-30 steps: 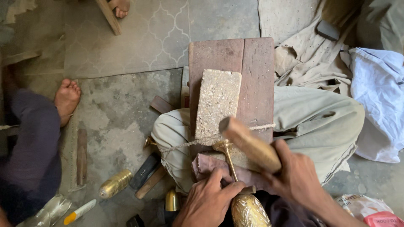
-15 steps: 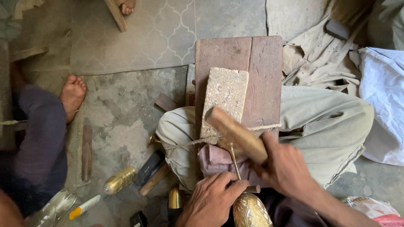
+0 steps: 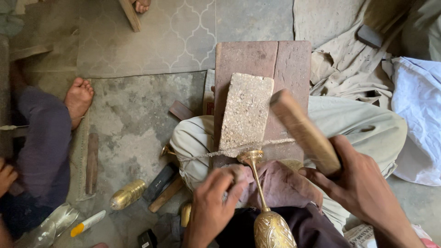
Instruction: The person hammers a brass lamp component on a stone block, repeatedly striking the rim to shape it. They rotate the piece, inspect it, and continue hammering different sections of the rim.
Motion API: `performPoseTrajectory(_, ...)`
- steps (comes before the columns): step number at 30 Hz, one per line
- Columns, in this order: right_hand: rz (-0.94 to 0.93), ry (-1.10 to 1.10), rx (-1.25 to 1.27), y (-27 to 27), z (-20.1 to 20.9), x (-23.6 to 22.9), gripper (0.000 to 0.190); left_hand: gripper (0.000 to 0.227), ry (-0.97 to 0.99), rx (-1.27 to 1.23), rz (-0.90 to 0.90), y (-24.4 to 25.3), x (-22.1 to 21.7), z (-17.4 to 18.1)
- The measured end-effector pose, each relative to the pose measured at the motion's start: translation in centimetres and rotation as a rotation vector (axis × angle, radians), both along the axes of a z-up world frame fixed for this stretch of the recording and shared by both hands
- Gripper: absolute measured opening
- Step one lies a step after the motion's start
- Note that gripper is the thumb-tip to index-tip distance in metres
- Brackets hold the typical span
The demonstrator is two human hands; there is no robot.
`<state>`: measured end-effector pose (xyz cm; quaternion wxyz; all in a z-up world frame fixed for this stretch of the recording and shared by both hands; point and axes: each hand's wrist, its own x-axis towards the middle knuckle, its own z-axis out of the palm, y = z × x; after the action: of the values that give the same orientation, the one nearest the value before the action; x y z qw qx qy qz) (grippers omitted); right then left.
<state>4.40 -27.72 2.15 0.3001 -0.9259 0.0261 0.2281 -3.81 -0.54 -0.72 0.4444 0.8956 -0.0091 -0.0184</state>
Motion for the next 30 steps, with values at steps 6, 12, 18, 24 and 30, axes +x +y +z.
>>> performPoseTrajectory(6,0.425,0.030,0.461,-1.9,-3.5,-6.8,0.055,0.021,-0.116,0.056,0.092,0.2,3.5,-1.5)
performPoseTrajectory(12,0.666,0.138,0.187,-2.8,-9.5,-11.9,0.031,0.027,-0.086,-0.079,0.106,-0.5,4.9,-1.3)
performPoseTrajectory(18,0.624,0.268,0.279,-3.5,-7.5,-10.1,0.045,0.032,-0.153,-0.103,0.038,-0.1,5.2,-2.2)
performPoseTrajectory(24,-0.099,0.045,0.270,-4.8,-3.1,-8.2,0.071,0.038,-0.212,-0.003,-0.308,-1.2,8.1,-2.2)
performPoseTrajectory(30,-0.357,-0.160,0.185,-5.5,-5.4,-5.7,0.073,0.037,0.076,0.269,-0.643,-1.8,10.1,-0.8)
